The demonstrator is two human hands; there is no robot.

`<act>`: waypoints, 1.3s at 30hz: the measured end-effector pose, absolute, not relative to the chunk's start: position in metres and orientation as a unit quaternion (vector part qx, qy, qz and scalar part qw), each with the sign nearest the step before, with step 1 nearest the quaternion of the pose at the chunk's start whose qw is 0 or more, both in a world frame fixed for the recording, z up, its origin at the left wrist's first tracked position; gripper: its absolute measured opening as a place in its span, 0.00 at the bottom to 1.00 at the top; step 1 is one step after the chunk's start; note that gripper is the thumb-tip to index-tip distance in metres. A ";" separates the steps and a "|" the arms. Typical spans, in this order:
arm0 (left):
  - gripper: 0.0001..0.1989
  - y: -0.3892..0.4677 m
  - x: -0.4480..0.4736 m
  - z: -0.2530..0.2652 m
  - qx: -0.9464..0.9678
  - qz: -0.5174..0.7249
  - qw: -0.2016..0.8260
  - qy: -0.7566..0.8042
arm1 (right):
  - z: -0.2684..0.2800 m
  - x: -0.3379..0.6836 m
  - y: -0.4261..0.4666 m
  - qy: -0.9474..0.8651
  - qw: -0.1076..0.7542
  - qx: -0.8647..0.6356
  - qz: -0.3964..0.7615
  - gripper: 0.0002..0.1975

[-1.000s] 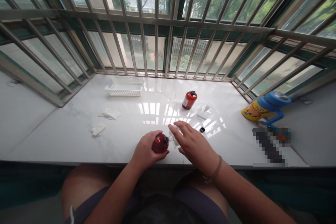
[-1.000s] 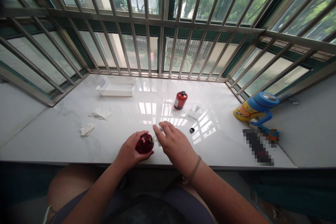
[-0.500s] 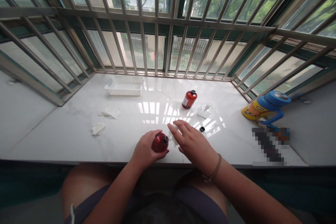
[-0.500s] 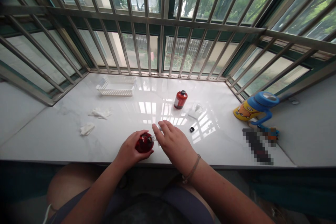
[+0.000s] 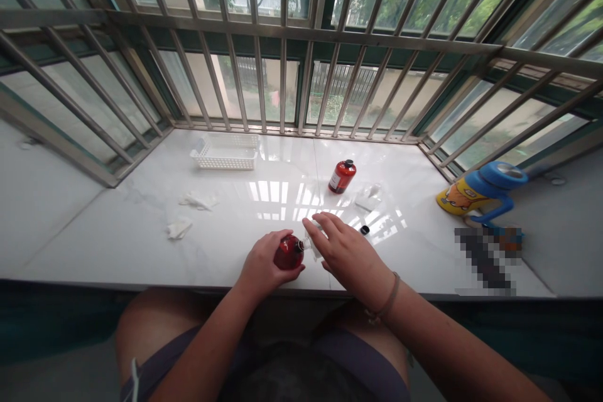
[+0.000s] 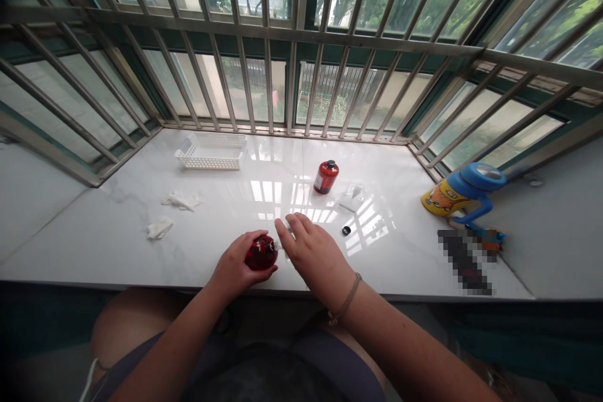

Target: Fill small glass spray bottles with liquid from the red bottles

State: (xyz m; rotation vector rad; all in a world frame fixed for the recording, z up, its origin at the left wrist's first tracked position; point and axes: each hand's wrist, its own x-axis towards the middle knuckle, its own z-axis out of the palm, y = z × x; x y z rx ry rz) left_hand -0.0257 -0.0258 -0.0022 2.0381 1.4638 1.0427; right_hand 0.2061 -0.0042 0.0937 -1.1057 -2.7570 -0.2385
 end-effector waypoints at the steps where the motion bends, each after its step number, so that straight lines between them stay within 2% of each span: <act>1: 0.37 -0.026 -0.026 -0.002 0.733 0.376 0.210 0.527 | 0.095 0.206 -0.004 -0.922 0.079 -0.370 -0.080 0.38; 13: 0.36 -0.025 -0.026 -0.003 0.736 0.370 0.210 0.527 | 0.101 0.203 -0.005 -0.917 0.037 -0.378 -0.121 0.35; 39: 0.36 -0.025 -0.028 -0.004 0.724 0.382 0.220 0.531 | 0.107 0.202 -0.004 -0.921 0.038 -0.364 -0.135 0.36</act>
